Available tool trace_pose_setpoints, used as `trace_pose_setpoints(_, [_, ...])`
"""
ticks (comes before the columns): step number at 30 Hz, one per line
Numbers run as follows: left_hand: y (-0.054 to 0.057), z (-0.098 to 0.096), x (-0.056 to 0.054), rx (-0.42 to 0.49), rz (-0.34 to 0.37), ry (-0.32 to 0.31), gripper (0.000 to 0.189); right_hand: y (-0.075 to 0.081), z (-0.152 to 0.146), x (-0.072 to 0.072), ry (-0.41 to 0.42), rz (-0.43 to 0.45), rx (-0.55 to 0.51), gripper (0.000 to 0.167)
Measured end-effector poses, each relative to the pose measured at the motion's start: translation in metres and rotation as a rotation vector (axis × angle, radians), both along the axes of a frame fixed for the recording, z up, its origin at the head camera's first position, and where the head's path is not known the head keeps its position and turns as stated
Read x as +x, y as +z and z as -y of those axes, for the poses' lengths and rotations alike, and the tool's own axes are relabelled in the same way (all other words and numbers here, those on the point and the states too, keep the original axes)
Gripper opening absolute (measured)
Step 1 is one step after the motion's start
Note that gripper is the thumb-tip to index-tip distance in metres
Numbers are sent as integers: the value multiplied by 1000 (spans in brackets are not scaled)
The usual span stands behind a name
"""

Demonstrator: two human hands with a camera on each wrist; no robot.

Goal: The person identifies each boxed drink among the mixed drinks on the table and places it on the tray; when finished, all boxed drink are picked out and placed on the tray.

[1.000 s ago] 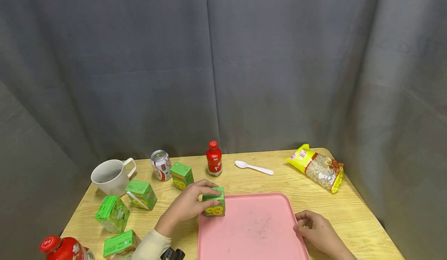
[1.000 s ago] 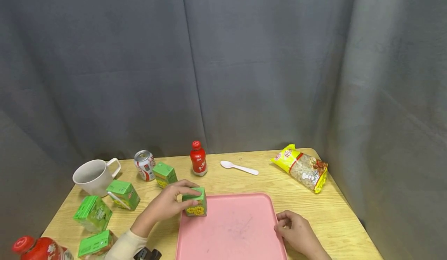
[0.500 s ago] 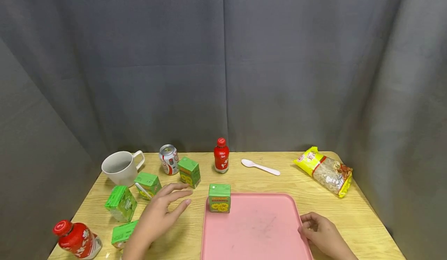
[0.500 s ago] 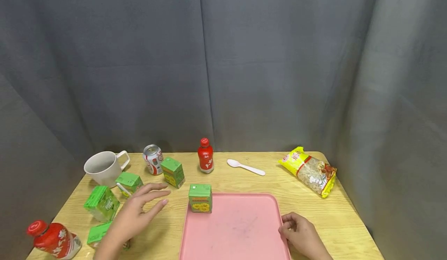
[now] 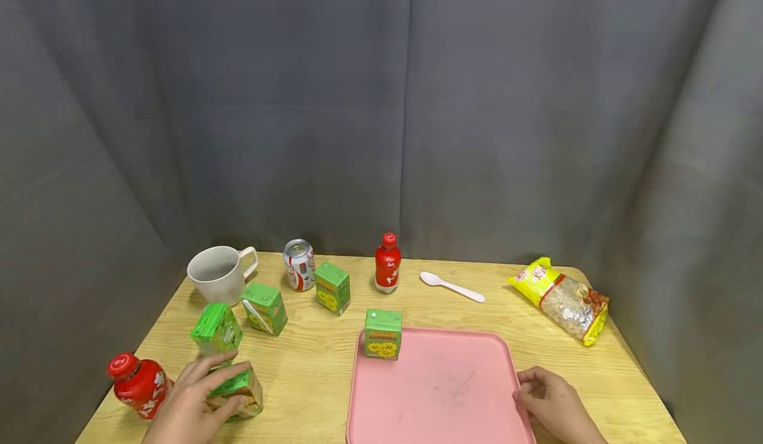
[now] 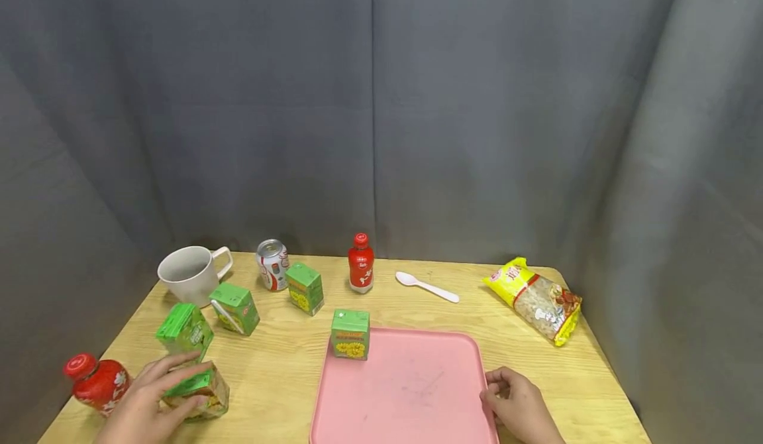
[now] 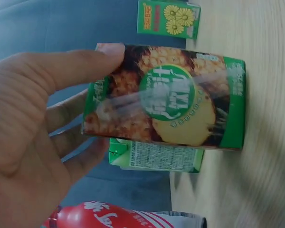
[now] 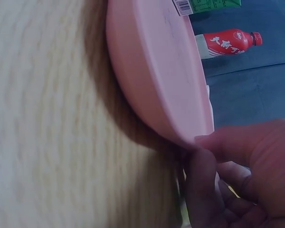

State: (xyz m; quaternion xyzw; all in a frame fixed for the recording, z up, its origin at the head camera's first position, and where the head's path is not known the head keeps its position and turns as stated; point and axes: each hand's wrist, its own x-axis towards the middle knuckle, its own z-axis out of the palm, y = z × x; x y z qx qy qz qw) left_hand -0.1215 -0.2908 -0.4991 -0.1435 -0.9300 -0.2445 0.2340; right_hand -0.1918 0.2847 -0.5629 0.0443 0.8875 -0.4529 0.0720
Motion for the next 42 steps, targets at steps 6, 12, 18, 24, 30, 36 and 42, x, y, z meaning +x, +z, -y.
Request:
trace_pose_setpoints(6, [-11,-3,-3,67,-63,82,53,-1,-1,2,26,-1,-28,23])
trace_pose_setpoints(12, [-23,-11,-5,174,-105,71,53,2,0,2,18,4,-32,24])
trace_pose_setpoints(18, [-30,-8,1,258,-77,41,53,0,-1,3,31,-3,-38,26])
trace_pose_setpoints(24, [-28,-11,1,314,-1,66,46,0,1,1,-12,5,-23,29])
trace_pose_setpoints(30, [-24,-14,-2,292,13,104,42,0,3,1,-42,17,-4,28])
trace_pose_setpoints(36, [-23,-15,-4,274,-45,89,42,0,2,2,-40,10,4,29])
trace_pose_setpoints(42, [-18,-17,-7,201,-39,93,42,0,2,2,-35,4,-2,29])
